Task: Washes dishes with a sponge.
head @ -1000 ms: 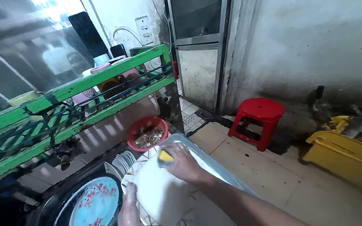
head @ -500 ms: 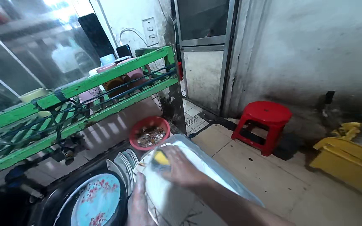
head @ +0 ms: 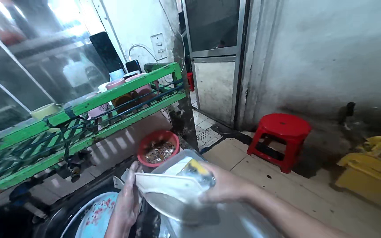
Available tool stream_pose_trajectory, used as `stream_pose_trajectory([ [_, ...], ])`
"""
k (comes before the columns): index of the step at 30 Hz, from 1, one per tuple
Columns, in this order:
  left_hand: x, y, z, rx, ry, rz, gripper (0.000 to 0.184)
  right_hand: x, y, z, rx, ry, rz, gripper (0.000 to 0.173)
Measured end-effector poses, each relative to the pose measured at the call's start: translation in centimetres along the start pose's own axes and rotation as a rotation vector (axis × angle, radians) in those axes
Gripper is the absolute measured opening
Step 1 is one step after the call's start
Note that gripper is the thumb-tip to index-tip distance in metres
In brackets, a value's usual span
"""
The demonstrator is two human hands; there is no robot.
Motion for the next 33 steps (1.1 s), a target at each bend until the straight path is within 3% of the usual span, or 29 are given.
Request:
stream_pose_trajectory([
  [2, -0.1, 0.1, 0.5, -0.013, 0.008, 0.1, 0.063, 0.0, -2.5, -2.5, 0.219, 0.067, -0.095, 0.087],
  [5, -2.1, 1.8, 0.0, -0.027, -0.125, 0.082, 0.023, 0.4, -6.4, -6.1, 0.285, 0.146, -0.347, 0.063],
  [7, -3.2, 3.9, -0.3, -0.042, -0.161, 0.043, 0.022, 0.6, -8.1, -7.5, 0.224, 0.228, -0.613, 0.057],
  [9, -4.0, 6.4, 0.1, -0.1, -0.199, 0.039, 0.023, 0.7, -6.9, -6.8, 0.139, 0.162, -0.731, 0.061],
  [12, -5.1, 9.8, 1.1, -0.07, -0.236, 0.062, 0.032, 0.7, 0.4, -2.4, -0.178, -0.264, -0.606, 0.063],
  [14, -5.6, 10.2, 1.5, 0.021, -0.224, -0.019, 0.023, 0.8, 3.6, -0.4, -0.4, -0.44, -0.527, 0.065],
  [15, -5.8, 10.0, 1.5, 0.037, -0.216, -0.037, 0.027, 1.4, 3.3, -0.6, -0.391, -0.376, -0.489, 0.069],
  [17, -6.4, 9.4, 1.7, 0.053, -0.21, -0.016, 0.054, 3.4, -0.2, -3.0, -0.185, -0.128, -0.518, 0.073],
  [20, -7.4, 8.7, 2.1, 0.016, -0.17, 0.013, 0.056, 5.9, -5.1, -6.7, 0.245, 0.156, -0.635, 0.069],
  [23, -6.9, 6.8, 2.1, -0.018, -0.241, 0.17, 0.054, 6.2, -4.4, -4.2, 0.123, 0.141, -0.588, 0.07],
  [25, -6.8, 6.4, 1.4, -0.026, -0.324, 0.32, 0.048, 6.0, -0.7, -0.3, -0.123, 0.013, -0.446, 0.063],
  [26, -6.9, 6.5, 1.2, -0.04, -0.33, 0.312, 0.044, 5.7, 1.5, 1.8, -0.22, -0.061, -0.335, 0.058],
  [28, -7.0, 6.5, 0.9, -0.092, -0.271, 0.162, 0.035, 5.6, 3.7, 4.4, -0.307, -0.152, -0.207, 0.057],
  [30, -7.4, 5.7, 1.0, -0.163, -0.206, -0.007, 0.032, 6.7, 2.4, 2.5, -0.269, -0.129, -0.341, 0.051],
  [33, -7.2, 4.0, 0.7, -0.381, -0.147, -0.222, 0.025, 7.7, -0.1, -3.6, -0.198, -0.029, -0.54, 0.057],
])
Point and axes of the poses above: each hand's wrist, its own x-axis towards the middle knuckle, its own y-axis out of the palm, z = x × y, the point moved 5 cm from there along x, towards the middle knuckle, and after that the axes turned 3 degrees about -y, right-handed, at the moved point
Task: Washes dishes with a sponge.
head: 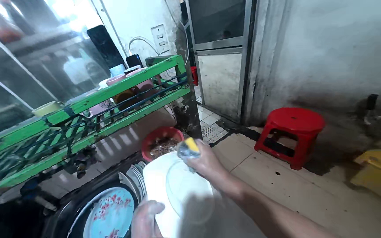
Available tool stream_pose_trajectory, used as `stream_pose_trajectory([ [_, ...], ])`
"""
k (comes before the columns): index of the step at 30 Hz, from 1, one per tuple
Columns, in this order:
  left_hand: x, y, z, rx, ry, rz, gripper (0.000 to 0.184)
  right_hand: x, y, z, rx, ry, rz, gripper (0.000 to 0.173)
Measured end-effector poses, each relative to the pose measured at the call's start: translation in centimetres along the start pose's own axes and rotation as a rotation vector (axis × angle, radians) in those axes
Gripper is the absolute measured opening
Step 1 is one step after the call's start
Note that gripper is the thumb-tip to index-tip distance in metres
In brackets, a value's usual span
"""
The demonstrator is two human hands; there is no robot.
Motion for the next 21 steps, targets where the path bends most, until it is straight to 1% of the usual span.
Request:
stream_pose_trajectory([
  [1, 0.5, -0.3, -0.3, -0.082, 0.023, -0.056, 0.023, -0.9, 0.4, -1.0, -0.016, -0.024, 0.0, 0.061],
  [2, 1.0, -0.5, -0.4, -0.142, 0.044, -0.106, 0.022, -2.6, 1.1, -1.1, -0.047, -0.112, 0.024, 0.063],
  [4, 1.6, -0.6, 0.0, -0.177, 0.061, -0.177, 0.021, -6.6, 3.1, 0.7, -0.144, -0.396, 0.012, 0.06],
  [5, 1.6, -0.4, 0.7, -0.147, 0.051, -0.186, 0.021, -7.8, 3.8, 1.5, -0.165, -0.52, -0.046, 0.058],
  [6, 1.3, -0.1, 1.4, -0.098, 0.032, -0.168, 0.022, -7.8, 3.9, 2.0, -0.165, -0.534, -0.063, 0.056],
  [7, 0.7, 0.4, 2.2, -0.034, 0.014, -0.137, 0.025, -6.9, 3.5, 1.9, -0.134, -0.424, -0.009, 0.057],
  [8, 0.1, 0.8, 2.8, 0.039, 0.002, -0.114, 0.027, -5.3, 2.8, 1.2, -0.095, -0.261, 0.052, 0.057],
  [9, -0.4, 1.1, 3.0, 0.092, -0.004, -0.092, 0.027, -3.6, 2.0, 0.1, -0.085, -0.118, 0.071, 0.057],
  [10, -0.7, 1.4, 2.9, 0.115, -0.002, -0.089, 0.027, -2.4, 1.2, -1.2, -0.109, -0.037, 0.058, 0.057],
  [11, -0.6, 1.4, 2.6, 0.108, 0.009, -0.101, 0.028, -1.9, 0.6, -2.2, -0.149, -0.007, 0.041, 0.057],
  [12, -0.3, 1.3, 2.1, 0.068, 0.033, -0.117, 0.03, -2.3, 0.4, -2.7, -0.18, -0.006, 0.053, 0.059],
  [13, 0.3, 1.0, 1.6, 0.0, 0.061, -0.129, 0.031, -3.4, 0.5, -2.6, -0.2, -0.041, 0.079, 0.061],
  [14, 0.9, 0.7, 1.2, -0.067, 0.084, -0.136, 0.032, -5.1, 1.1, -2.1, -0.208, -0.139, 0.066, 0.062],
  [15, 1.3, 0.4, 1.1, -0.089, 0.102, -0.137, 0.033, -7.0, 1.8, -1.2, -0.207, -0.288, 0.01, 0.061],
  [16, 1.5, 0.3, 1.3, -0.051, 0.111, -0.127, 0.033, -8.5, 2.6, -0.2, -0.206, -0.464, -0.074, 0.058],
  [17, 1.3, 0.2, 1.7, 0.032, 0.109, -0.101, 0.033, -9.2, 3.0, 0.9, -0.189, -0.565, -0.118, 0.056],
  [18, 0.7, 0.5, 2.2, 0.117, 0.096, -0.059, 0.032, -9.2, 3.0, 2.0, -0.178, -0.596, -0.13, 0.054],
  [19, -0.1, 1.1, 2.6, 0.162, 0.067, -0.023, 0.03, -8.4, 2.5, 2.8, -0.17, -0.553, -0.111, 0.053],
  [20, -0.8, 2.0, 2.9, 0.159, 0.021, 0.012, 0.033, -6.9, 1.6, 3.4, -0.155, -0.435, -0.061, 0.053],
  [21, -1.6, 2.8, 3.0, 0.143, -0.026, 0.041, 0.039, -4.9, 0.5, 3.5, -0.129, -0.302, -0.021, 0.055],
])
Point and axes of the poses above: each hand's wrist, its own x-axis towards the middle knuckle, its own y-axis out of the palm, z = x × y, the point moved 5 cm from there along x, towards the middle knuckle, and after that the axes turned 3 degrees about -y, right-handed, at the moved point
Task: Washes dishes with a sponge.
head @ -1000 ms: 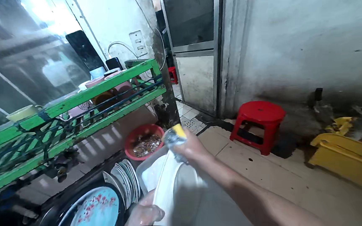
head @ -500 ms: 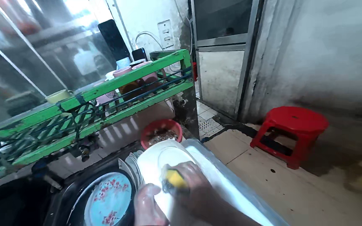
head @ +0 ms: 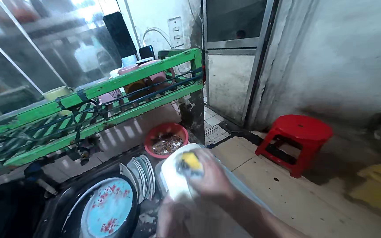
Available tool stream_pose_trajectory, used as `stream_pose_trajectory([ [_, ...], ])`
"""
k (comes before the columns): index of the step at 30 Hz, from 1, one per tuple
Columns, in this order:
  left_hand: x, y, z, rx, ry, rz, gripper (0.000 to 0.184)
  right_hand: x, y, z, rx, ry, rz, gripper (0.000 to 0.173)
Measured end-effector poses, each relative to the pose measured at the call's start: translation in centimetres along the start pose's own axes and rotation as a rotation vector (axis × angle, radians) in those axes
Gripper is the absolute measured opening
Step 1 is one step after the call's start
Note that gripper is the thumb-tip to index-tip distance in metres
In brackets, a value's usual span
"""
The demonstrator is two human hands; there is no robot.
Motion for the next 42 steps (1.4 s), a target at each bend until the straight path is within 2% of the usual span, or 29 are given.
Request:
stream_pose_trajectory([
  [2, -0.8, 0.6, -0.3, 0.021, -0.021, 0.038, 0.046, 3.2, -1.4, -2.1, 0.083, 0.305, 0.054, 0.057],
  [4, -0.9, -0.1, -0.8, 0.07, 0.001, 0.023, 0.045, 5.0, -1.5, -5.0, 0.232, 0.55, 0.051, 0.062],
  [8, -1.0, -1.8, -3.2, 0.111, 0.224, -0.045, 0.032, 3.5, 0.9, -9.7, 0.666, 0.73, 0.009, 0.062],
  [10, -1.1, -2.1, -4.4, 0.117, 0.37, -0.032, 0.028, 1.5, 2.6, -10.2, 0.927, 0.799, -0.044, 0.054],
  [11, -1.2, -1.7, -4.7, 0.059, 0.369, -0.021, 0.031, 0.7, 3.4, -9.9, 1.035, 0.834, -0.075, 0.051],
  [13, -2.0, -0.8, -4.6, 0.056, 0.418, 0.003, 0.03, -0.1, 4.4, -8.9, 1.193, 0.888, -0.15, 0.038],
  [15, -3.3, 0.3, -4.2, 0.37, 0.641, -0.014, 0.017, -0.7, 5.3, -7.3, 1.343, 0.939, -0.191, 0.025],
  [16, -4.0, 1.2, -4.2, 0.595, 0.714, -0.042, 0.014, -1.0, 6.0, -6.6, 1.422, 0.95, -0.177, 0.028],
  [18, -3.6, 3.3, -3.3, 0.807, 0.669, 0.027, 0.018, -1.8, 8.1, -6.1, 1.583, 0.82, -0.072, 0.047],
  [19, -2.9, 3.9, -2.5, 0.827, 0.768, 0.077, 0.021, -2.2, 9.2, -6.4, 1.624, 0.688, -0.029, 0.059],
  [20, -1.7, 4.2, -1.7, 0.821, 0.928, 0.121, 0.027, -2.7, 9.5, -6.0, 1.621, 0.6, -0.031, 0.058],
  [21, -0.4, 4.3, -1.3, 0.825, 1.036, 0.135, 0.034, -3.1, 8.9, -4.7, 1.566, 0.6, -0.064, 0.052],
  [22, 0.8, 4.0, -1.3, 0.829, 1.086, 0.115, 0.037, -3.4, 7.5, -1.9, 1.467, 0.724, -0.083, 0.047],
  [23, 2.0, 3.3, -1.3, 0.816, 1.069, 0.073, 0.037, -3.6, 5.9, 1.3, 1.35, 0.902, -0.053, 0.041],
  [24, 3.4, 2.1, -1.1, 0.789, 0.962, 0.041, 0.038, -3.9, 5.6, 2.5, 1.209, 1.013, 0.004, 0.035],
  [26, 6.3, -1.4, -0.7, 0.725, 0.728, -0.008, 0.046, -5.5, 7.7, -1.5, 1.106, 0.897, 0.111, 0.031],
  [28, 8.2, -6.2, -0.2, 0.861, 0.52, -0.079, 0.05, -6.2, 7.5, -6.1, 0.896, 0.791, 0.116, 0.049],
  [30, 9.4, -11.8, 1.3, 1.185, 0.174, -0.129, 0.052, -6.4, 5.2, -9.4, 0.483, 0.731, 0.171, 0.069],
  [33, 10.9, -20.6, 5.3, 1.487, -0.082, -0.218, 0.054, -6.5, 2.9, -11.7, -0.005, 0.674, 0.341, 0.083],
  [35, 11.6, -23.2, 6.5, 1.554, -0.243, -0.218, 0.06, -6.3, 2.5, -11.6, -0.154, 0.65, 0.428, 0.082],
  [36, 12.1, -22.8, 6.3, 1.562, -0.253, -0.196, 0.062, -6.2, 2.6, -11.6, -0.201, 0.635, 0.462, 0.081],
  [38, 13.1, -18.8, 4.2, 1.534, -0.125, -0.167, 0.072, -6.2, 2.9, -11.7, -0.262, 0.601, 0.504, 0.077],
  [40, 14.0, -12.6, 2.1, 1.475, 0.059, -0.045, 0.062, -6.2, 3.3, -12.2, -0.286, 0.59, 0.534, 0.075],
  [42, 14.5, -7.1, 2.3, 1.478, 0.145, 0.142, 0.049, -6.2, 3.4, -12.7, -0.281, 0.605, 0.548, 0.076],
])
Point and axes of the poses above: each hand's wrist, its own x-axis towards the middle knuckle, its own y-axis out of the palm, z = x × y, the point moved 5 cm from there along x, towards the middle knuckle, and after that the axes turned 3 degrees about -y, right-handed, at the moved point
